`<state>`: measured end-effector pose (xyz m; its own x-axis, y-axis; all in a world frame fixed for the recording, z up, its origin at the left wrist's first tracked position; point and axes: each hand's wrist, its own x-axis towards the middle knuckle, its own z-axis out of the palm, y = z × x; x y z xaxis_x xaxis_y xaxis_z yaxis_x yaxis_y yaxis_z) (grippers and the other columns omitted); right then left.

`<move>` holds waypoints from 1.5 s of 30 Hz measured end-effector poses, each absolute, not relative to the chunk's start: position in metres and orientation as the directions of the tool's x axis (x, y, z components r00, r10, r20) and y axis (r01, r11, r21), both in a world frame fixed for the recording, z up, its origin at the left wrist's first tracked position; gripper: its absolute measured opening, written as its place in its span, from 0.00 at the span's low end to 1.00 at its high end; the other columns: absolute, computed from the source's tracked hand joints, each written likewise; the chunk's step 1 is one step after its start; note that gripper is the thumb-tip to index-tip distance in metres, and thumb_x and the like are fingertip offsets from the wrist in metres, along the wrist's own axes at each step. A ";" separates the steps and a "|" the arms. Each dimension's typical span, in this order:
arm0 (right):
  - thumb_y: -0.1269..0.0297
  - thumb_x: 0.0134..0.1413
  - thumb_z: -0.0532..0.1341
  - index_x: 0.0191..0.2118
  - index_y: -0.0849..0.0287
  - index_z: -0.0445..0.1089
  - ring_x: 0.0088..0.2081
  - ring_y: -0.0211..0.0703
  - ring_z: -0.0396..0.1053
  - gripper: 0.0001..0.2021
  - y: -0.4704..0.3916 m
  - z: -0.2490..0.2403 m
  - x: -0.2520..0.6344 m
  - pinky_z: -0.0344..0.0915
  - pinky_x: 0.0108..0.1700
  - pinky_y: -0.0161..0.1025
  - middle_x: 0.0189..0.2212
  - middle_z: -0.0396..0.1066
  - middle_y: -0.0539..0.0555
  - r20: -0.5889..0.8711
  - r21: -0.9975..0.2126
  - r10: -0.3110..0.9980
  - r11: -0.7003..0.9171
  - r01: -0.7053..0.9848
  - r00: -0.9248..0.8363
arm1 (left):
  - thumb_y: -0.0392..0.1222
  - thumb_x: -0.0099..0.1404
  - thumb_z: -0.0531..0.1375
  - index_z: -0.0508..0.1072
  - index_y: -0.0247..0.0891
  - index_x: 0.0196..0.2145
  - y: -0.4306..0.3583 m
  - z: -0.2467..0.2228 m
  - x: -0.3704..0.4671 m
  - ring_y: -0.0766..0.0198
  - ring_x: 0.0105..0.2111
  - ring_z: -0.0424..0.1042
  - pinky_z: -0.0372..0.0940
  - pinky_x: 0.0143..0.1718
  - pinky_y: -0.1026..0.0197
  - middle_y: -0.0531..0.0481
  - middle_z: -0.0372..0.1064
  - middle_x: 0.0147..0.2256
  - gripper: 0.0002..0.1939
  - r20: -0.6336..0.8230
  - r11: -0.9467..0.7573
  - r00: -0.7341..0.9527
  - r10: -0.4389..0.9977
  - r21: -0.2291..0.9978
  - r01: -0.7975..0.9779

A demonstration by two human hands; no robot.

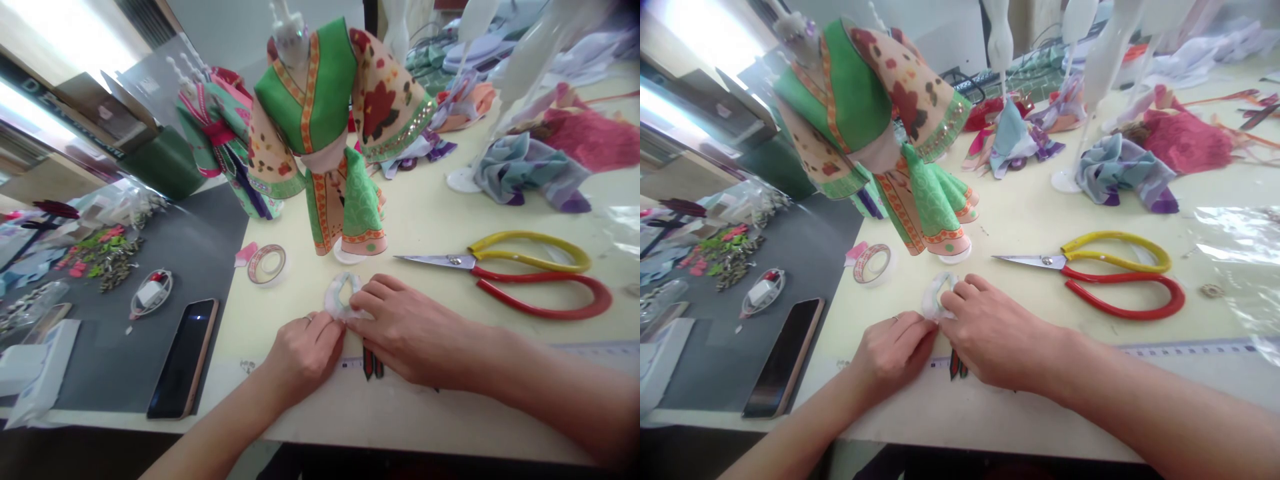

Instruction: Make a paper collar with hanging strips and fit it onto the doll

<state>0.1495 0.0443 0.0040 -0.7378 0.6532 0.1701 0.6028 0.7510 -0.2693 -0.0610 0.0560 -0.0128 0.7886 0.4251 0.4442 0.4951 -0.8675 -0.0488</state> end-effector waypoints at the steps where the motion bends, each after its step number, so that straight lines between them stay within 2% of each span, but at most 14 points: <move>1: 0.69 0.58 0.52 0.40 0.61 0.70 0.36 0.48 0.56 0.10 0.044 0.004 0.150 0.55 0.42 0.47 0.34 0.62 0.56 0.169 -0.269 0.654 0.751 0.603 -0.738 | 0.29 0.62 0.57 0.70 0.33 0.32 0.056 -0.012 -0.061 0.63 0.22 0.62 0.57 0.22 0.60 0.50 0.67 0.24 0.04 0.444 -0.867 0.786 0.431 -0.039 0.497; 8: 0.69 0.58 0.52 0.46 0.61 0.69 0.36 0.48 0.56 0.13 0.044 0.004 0.150 0.56 0.42 0.47 0.34 0.62 0.57 0.173 -0.274 0.654 0.750 0.602 -0.736 | 0.30 0.63 0.56 0.71 0.34 0.32 0.057 -0.012 -0.060 0.65 0.22 0.63 0.58 0.23 0.62 0.51 0.66 0.24 0.05 0.435 -0.857 0.765 0.474 0.031 0.514; 20: 0.70 0.58 0.53 0.37 0.61 0.69 0.35 0.46 0.57 0.08 0.045 0.008 0.152 0.57 0.42 0.46 0.32 0.63 0.56 0.183 -0.287 0.659 0.745 0.601 -0.729 | 0.32 0.64 0.55 0.71 0.34 0.33 0.052 -0.009 -0.058 0.65 0.22 0.64 0.59 0.23 0.63 0.50 0.66 0.24 0.05 0.418 -0.834 0.741 0.526 0.080 0.546; 23: 0.71 0.58 0.52 0.38 0.61 0.69 0.37 0.47 0.58 0.09 0.045 0.010 0.152 0.57 0.43 0.47 0.35 0.64 0.58 0.191 -0.283 0.662 0.744 0.605 -0.724 | 0.32 0.64 0.55 0.71 0.34 0.33 0.050 -0.008 -0.058 0.66 0.22 0.64 0.59 0.23 0.63 0.51 0.66 0.24 0.05 0.415 -0.830 0.736 0.535 0.096 0.549; 26: 0.71 0.57 0.54 0.43 0.61 0.70 0.44 0.51 0.59 0.10 0.045 0.009 0.152 0.57 0.46 0.49 0.41 0.65 0.60 0.229 -0.290 0.659 0.748 0.597 -0.716 | 0.32 0.64 0.55 0.70 0.34 0.32 0.050 -0.008 -0.059 0.66 0.22 0.63 0.58 0.23 0.63 0.51 0.65 0.23 0.05 0.410 -0.834 0.739 0.535 0.113 0.540; 31: 0.71 0.58 0.54 0.47 0.62 0.69 0.52 0.55 0.57 0.13 0.046 0.005 0.150 0.56 0.52 0.54 0.47 0.66 0.63 0.252 -0.266 0.643 0.765 0.587 -0.723 | 0.34 0.64 0.55 0.71 0.33 0.36 0.048 -0.008 -0.062 0.64 0.24 0.64 0.59 0.24 0.61 0.50 0.66 0.25 0.05 0.386 -0.847 0.770 0.508 0.060 0.529; 40: 0.68 0.60 0.54 0.46 0.61 0.70 0.57 0.55 0.54 0.12 0.046 0.004 0.148 0.52 0.58 0.58 0.49 0.66 0.62 0.265 -0.223 0.637 0.771 0.597 -0.724 | 0.36 0.63 0.56 0.70 0.26 0.46 0.036 -0.002 -0.067 0.59 0.26 0.67 0.64 0.23 0.57 0.45 0.69 0.28 0.15 0.345 -0.845 0.817 0.462 -0.111 0.524; 43: 0.67 0.60 0.54 0.48 0.60 0.70 0.57 0.56 0.54 0.13 0.045 0.003 0.147 0.54 0.57 0.58 0.49 0.66 0.62 0.267 -0.233 0.646 0.763 0.603 -0.715 | 0.35 0.63 0.57 0.69 0.26 0.47 0.026 0.002 -0.071 0.58 0.29 0.68 0.68 0.27 0.56 0.43 0.71 0.32 0.16 0.332 -0.842 0.814 0.477 -0.094 0.532; 45: 0.68 0.59 0.55 0.48 0.59 0.70 0.57 0.56 0.54 0.13 0.045 0.003 0.147 0.55 0.57 0.57 0.49 0.66 0.62 0.266 -0.236 0.652 0.758 0.608 -0.710 | 0.35 0.62 0.58 0.70 0.27 0.45 0.020 0.006 -0.074 0.57 0.30 0.68 0.68 0.29 0.55 0.42 0.71 0.33 0.14 0.322 -0.848 0.810 0.490 -0.038 0.528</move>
<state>0.1469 0.0448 0.0030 -0.7103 0.6518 0.2656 0.6078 0.7583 -0.2355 -0.0743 0.0198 0.0059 0.8100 0.4898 0.3225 0.5282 -0.8483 -0.0382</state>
